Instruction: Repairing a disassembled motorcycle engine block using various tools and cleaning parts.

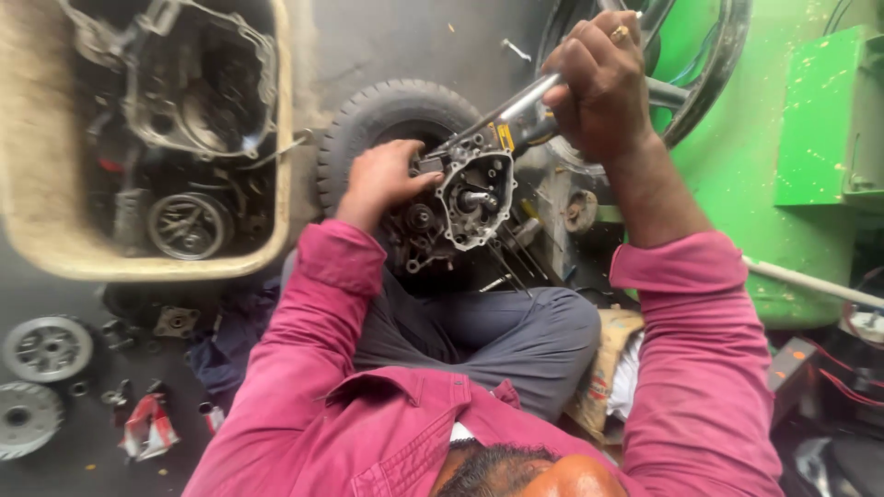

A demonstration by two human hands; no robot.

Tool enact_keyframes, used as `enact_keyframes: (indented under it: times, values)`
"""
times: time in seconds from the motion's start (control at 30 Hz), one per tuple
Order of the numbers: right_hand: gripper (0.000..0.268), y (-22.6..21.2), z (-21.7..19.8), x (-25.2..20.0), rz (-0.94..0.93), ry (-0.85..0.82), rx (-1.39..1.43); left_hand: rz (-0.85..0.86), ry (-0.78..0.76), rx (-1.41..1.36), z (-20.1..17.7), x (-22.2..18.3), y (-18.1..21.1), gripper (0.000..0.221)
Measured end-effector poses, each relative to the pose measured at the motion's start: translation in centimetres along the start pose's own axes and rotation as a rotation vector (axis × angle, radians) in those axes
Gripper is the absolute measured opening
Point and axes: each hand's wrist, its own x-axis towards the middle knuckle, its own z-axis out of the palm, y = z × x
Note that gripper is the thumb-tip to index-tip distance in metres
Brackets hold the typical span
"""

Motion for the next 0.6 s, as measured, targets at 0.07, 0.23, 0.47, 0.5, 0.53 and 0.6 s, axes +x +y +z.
enact_keyframes:
  times: [0.07, 0.23, 0.47, 0.5, 0.53, 0.6]
  values:
    - [0.063, 0.6, 0.1, 0.1, 0.017, -0.021, -0.093, -0.191, -0.061, 0.003, -1.3, -0.7, 2.0, 0.065]
    - [0.062, 1.2, 0.7, -1.0, 0.110, 0.009, -0.220, -0.219, -0.051, 0.038, -1.4, -0.1, 2.2, 0.057]
    - [0.054, -1.6, 1.4, -1.0, 0.328, 0.045, -0.443, -0.255, -0.042, 0.049, -1.0, -0.3, 2.2, 0.057]
    - [0.054, -1.6, 1.4, -1.0, 0.337, 0.044, -0.443, -0.252, -0.050, 0.052, -0.8, -0.2, 2.0, 0.057]
    - [0.052, -1.8, 1.5, -1.2, 0.401, 0.003, -0.464, -0.239, -0.015, 0.056, -0.4, -0.2, 1.8, 0.057]
    - [0.049, -1.1, 2.3, -2.5, 0.477, -0.054, -0.475, -0.234, 0.001, 0.056, -0.2, -0.4, 1.8, 0.056]
